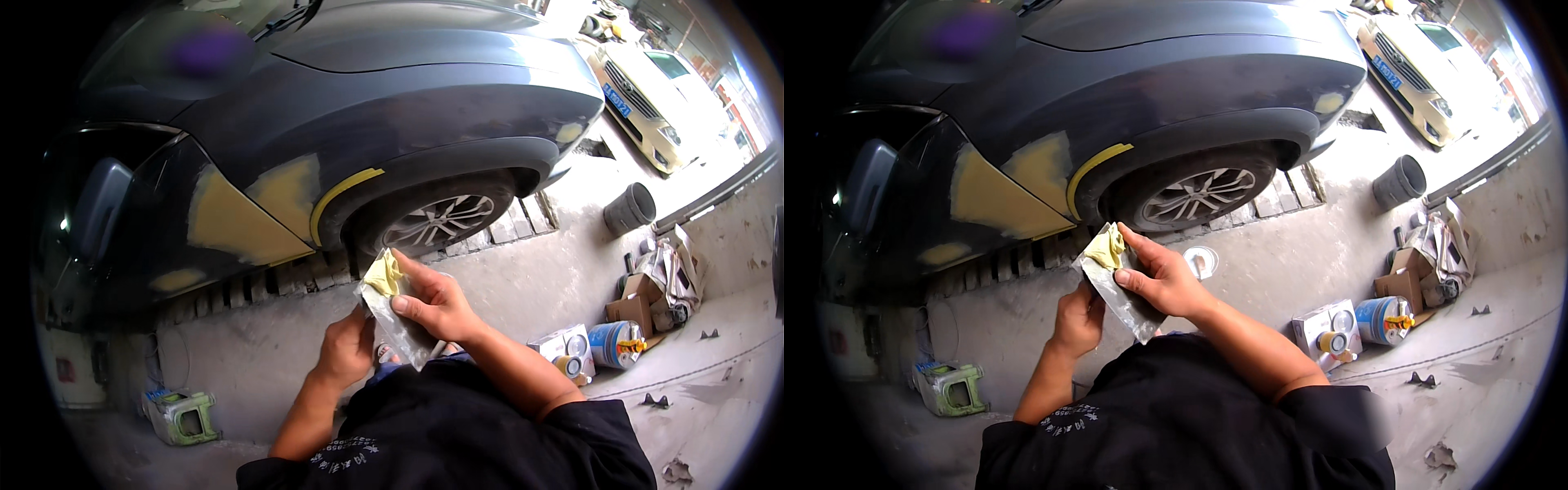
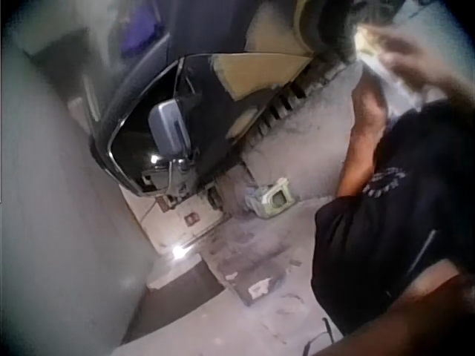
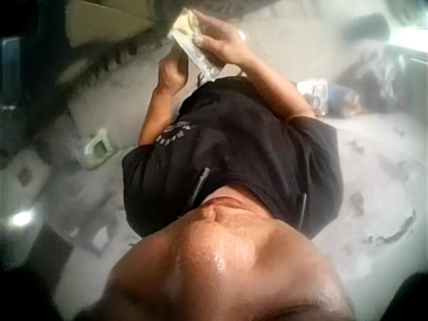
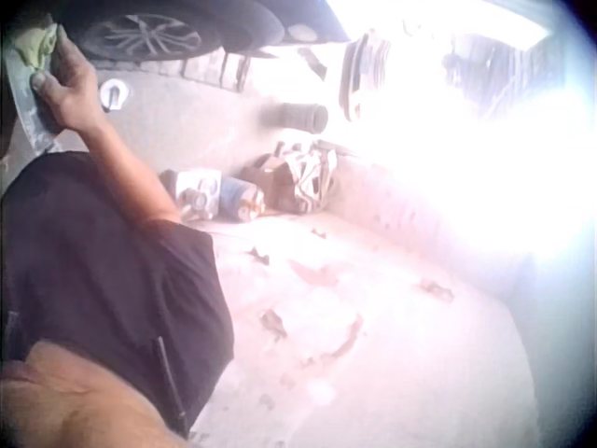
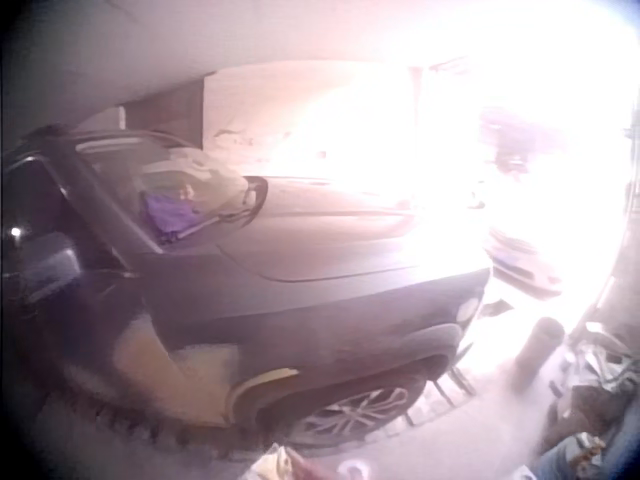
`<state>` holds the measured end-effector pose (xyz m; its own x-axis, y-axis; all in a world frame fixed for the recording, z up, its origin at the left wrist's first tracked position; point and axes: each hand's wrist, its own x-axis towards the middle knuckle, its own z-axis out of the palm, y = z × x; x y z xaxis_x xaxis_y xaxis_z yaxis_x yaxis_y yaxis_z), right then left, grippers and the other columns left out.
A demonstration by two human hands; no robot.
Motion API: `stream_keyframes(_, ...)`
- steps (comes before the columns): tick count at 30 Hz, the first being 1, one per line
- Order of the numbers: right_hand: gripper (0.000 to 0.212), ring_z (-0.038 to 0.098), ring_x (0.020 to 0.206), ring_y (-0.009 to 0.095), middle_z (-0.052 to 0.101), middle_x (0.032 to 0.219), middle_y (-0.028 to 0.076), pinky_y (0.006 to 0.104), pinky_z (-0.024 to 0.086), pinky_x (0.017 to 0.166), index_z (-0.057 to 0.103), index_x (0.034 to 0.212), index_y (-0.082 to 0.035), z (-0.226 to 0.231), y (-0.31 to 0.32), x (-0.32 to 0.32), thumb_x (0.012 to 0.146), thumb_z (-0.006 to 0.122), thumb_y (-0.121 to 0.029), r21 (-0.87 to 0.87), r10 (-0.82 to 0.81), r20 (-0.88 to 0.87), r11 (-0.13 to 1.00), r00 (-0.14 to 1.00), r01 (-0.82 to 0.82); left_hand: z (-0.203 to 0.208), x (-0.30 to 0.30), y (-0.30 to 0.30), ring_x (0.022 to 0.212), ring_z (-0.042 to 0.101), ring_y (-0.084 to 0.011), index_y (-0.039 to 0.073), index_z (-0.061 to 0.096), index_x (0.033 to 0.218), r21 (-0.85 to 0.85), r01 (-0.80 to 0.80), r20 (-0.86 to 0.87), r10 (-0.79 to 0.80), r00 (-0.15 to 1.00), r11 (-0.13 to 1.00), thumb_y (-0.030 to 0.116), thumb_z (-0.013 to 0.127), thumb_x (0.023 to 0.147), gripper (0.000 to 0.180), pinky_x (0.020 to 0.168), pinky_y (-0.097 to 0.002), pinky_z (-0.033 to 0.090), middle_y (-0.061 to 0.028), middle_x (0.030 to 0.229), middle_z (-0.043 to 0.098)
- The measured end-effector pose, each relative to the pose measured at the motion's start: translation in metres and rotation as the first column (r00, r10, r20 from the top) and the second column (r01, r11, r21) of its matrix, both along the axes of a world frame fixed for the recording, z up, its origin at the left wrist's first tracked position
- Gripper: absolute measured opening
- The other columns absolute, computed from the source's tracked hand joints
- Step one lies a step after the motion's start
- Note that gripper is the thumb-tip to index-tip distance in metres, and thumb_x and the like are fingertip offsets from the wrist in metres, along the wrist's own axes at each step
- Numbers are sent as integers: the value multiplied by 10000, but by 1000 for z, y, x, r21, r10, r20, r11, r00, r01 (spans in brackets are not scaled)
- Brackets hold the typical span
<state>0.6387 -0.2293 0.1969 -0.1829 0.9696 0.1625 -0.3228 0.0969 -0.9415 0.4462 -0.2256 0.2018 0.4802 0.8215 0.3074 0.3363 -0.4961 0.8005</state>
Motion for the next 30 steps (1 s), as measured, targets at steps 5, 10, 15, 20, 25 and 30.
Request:
stream_keyframes(5, 707, 520, 1040, 82, 612, 1166, 86, 240, 401, 921, 339, 1446, -6, -13, -5, 27, 851, 697, -141, 80, -81, 304, 995, 949, 60, 8, -14, 1, 724, 678, -298, 8, 565, 1202, -137, 64, -130, -82, 988, 988, -43, 564, 840, 365, 651, -316, 504, -184, 838, 673)
stream_keyframes(10, 707, 571, 982, 109, 641, 1099, 112, 261, 431, 884, 342, 1444, -8, -26, -12, 44, 844, 689, -150, 221, -216, 282, 963, 935, 156, 9, 6, -1, 839, 664, -202, 14, 541, 1247, -372, 79, -208, -166, 964, 925, -16, 551, 862, 386, 760, -313, 492, -169, 903, 666)
stream_keyframes(15, 690, 557, 1038, 125, 620, 1144, 122, 275, 415, 926, 336, 1441, 11, -29, -26, 59, 844, 662, -102, 208, -321, 356, 943, 878, 260, -12, 24, -2, 1133, 527, -142, -2, 424, 1332, -670, 365, 451, -36, 892, 646, -17, 497, 917, 422, 996, -301, 403, -61, 1244, 552)
stream_keyframes(20, 708, 552, 1184, 300, 557, 1270, 231, 348, 394, 999, 327, 1442, 5, -35, -50, 76, 828, 634, -168, 177, -381, 399, 924, 834, 338, -7, 77, -12, 1076, 553, -138, 13, 439, 1301, -713, 397, 545, 101, 832, 578, -22, 550, 905, 413, 964, -291, 429, -63, 1197, 571)
stream_keyframes(25, 1011, 551, 1081, 425, 540, 1204, 251, 432, 447, 902, 186, 1479, -18, -48, -81, 94, 737, 766, -387, 219, -551, 606, 809, 574, 545, -26, 126, -24, 978, 574, -111, 25, 484, 1213, -670, 309, 354, -75, 932, 675, 5, 593, 902, 331, 872, -266, 467, -42, 1103, 597)
stream_keyframes(30, 710, 569, 828, 306, 558, 933, 147, 377, 473, 751, 433, 1358, -18, -85, -108, 123, 791, 756, -296, 327, -784, 382, 610, 490, 722, -40, 162, -37, 961, 576, -113, 9, 508, 1204, -670, 391, 235, -319, 918, 631, -27, 566, 888, 324, 867, -261, 457, -53, 1097, 598)
